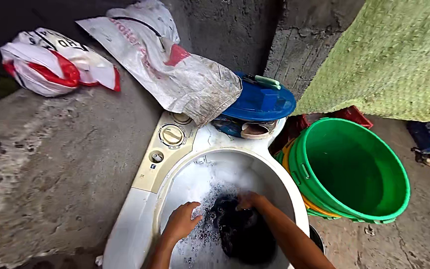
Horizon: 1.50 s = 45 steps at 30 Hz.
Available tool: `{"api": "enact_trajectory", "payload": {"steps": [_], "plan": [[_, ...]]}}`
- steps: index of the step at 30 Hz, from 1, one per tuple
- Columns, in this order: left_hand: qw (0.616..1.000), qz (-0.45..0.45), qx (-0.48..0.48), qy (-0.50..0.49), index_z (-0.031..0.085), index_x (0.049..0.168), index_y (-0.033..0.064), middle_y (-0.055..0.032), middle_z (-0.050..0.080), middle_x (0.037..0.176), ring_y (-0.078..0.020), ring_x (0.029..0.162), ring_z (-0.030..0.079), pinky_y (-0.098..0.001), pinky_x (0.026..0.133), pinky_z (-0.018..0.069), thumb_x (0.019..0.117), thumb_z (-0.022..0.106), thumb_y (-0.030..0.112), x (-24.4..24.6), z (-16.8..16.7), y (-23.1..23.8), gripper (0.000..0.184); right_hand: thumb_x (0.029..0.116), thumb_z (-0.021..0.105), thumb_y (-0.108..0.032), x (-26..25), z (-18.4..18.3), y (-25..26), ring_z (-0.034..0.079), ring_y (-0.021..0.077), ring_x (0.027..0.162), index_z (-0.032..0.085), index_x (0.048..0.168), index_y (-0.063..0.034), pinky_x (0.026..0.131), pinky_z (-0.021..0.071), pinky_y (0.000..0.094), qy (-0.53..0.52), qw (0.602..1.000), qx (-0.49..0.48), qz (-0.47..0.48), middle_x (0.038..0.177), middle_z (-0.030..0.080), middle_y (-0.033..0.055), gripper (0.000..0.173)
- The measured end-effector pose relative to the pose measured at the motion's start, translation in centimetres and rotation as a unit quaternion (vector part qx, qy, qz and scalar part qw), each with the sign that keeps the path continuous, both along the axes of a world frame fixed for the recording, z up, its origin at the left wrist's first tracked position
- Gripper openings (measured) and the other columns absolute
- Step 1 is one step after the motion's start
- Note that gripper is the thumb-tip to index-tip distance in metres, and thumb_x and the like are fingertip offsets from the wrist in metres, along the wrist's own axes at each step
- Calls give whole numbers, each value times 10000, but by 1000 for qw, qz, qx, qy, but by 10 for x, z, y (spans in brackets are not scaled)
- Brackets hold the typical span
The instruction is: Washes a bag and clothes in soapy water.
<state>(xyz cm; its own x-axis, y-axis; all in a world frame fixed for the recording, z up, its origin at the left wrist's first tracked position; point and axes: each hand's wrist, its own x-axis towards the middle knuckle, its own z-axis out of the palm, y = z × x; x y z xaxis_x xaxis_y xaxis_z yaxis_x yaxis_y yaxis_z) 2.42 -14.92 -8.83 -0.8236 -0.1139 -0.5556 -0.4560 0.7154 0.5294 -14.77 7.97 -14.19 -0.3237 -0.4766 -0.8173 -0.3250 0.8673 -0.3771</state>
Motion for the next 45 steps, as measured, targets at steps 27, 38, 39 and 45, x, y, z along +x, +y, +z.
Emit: {"api": "enact_trajectory", "payload": {"steps": [27,38,39,45], "plan": [[964,136,211,83,351,1495,-82,-327,496,1442,-433,1339,510,-580,1111,426,872,814,349,0,-17,68,888,1061,556,-157,62,208,-17,680,101,769,658,1067,14,735,588,293,-8,787,-464,-407,868,698,64,199],[831,404,232,304,558,1248,-87,-285,627,1185,-364,1109,614,-536,961,498,981,618,55,-64,16,73,308,765,667,168,41,233,49,681,149,902,519,1146,22,796,596,318,110,755,-537,-359,1024,659,116,435],[829,402,209,329,564,1236,-100,-286,623,1192,-363,1126,606,-534,973,490,979,605,44,-64,31,63,298,760,699,136,31,223,60,674,188,938,534,1166,38,825,583,361,200,784,-480,-339,1054,653,149,449],[866,292,73,399,597,1065,-52,-172,649,948,-248,894,628,-454,833,512,901,679,-1,-60,126,21,190,929,731,-199,-4,168,106,642,491,1102,557,1327,18,943,477,678,371,864,-182,-288,1153,666,300,486]]}}
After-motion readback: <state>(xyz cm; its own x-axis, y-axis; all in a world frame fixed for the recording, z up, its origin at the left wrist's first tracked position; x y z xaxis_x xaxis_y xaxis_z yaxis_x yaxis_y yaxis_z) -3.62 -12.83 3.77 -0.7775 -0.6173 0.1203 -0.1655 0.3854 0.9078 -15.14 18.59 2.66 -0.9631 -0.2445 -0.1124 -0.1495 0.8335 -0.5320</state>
